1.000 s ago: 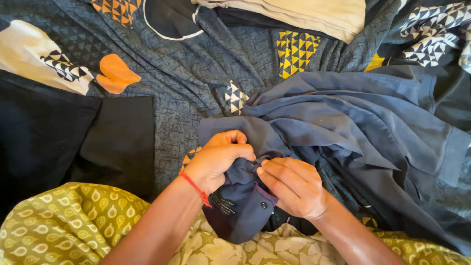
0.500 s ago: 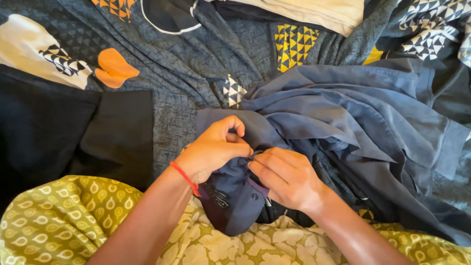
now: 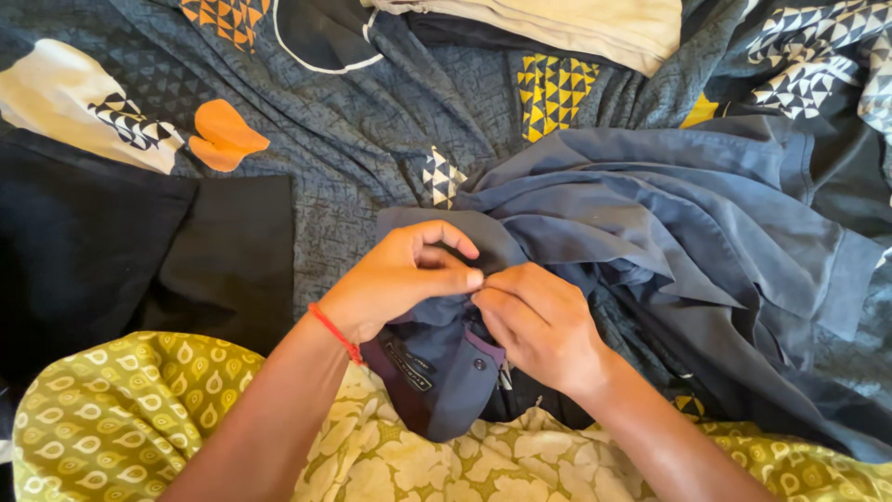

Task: The person folds a black garment and places it on a stack, then picks up a blue shirt, buttons it, and folds it. The person handles the garments by hand on a patterned cloth spread on the floor.

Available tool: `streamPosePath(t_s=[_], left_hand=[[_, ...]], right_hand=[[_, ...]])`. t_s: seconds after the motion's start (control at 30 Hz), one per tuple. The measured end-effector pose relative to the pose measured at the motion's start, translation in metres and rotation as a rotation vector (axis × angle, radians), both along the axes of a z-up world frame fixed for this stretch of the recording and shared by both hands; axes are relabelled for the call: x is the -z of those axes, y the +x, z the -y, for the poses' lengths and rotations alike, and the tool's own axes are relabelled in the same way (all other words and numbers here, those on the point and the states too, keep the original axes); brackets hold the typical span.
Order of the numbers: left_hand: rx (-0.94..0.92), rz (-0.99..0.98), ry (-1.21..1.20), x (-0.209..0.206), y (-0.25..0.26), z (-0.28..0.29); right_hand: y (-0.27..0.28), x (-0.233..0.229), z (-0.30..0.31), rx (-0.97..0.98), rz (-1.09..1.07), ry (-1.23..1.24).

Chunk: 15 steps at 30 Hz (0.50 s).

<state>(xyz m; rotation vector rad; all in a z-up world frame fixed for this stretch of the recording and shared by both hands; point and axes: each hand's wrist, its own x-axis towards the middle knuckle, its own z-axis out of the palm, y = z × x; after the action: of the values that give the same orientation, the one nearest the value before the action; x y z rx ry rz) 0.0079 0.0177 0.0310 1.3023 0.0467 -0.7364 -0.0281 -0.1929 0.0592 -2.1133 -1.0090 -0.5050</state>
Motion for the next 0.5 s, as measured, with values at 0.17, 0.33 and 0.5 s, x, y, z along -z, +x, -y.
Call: streamPosePath(t_s=[0.17, 0.33, 0.5], left_hand=[[-0.039, -0.001, -0.015, 0.011, 0.001, 0.01], [-0.168, -0.281, -0.133, 0.029, 0.001, 0.015], [-0.066, -0.289, 0.058, 0.034, -0.01, 0.043]], right_hand=[[0.0, 0.0, 0.0, -0.018, -0.022, -0.074], [0.002, -0.007, 0.0, -0.093, 0.059, -0.086], [-0.015, -0.011, -0.013, -0.337, 0.144, -0.068]])
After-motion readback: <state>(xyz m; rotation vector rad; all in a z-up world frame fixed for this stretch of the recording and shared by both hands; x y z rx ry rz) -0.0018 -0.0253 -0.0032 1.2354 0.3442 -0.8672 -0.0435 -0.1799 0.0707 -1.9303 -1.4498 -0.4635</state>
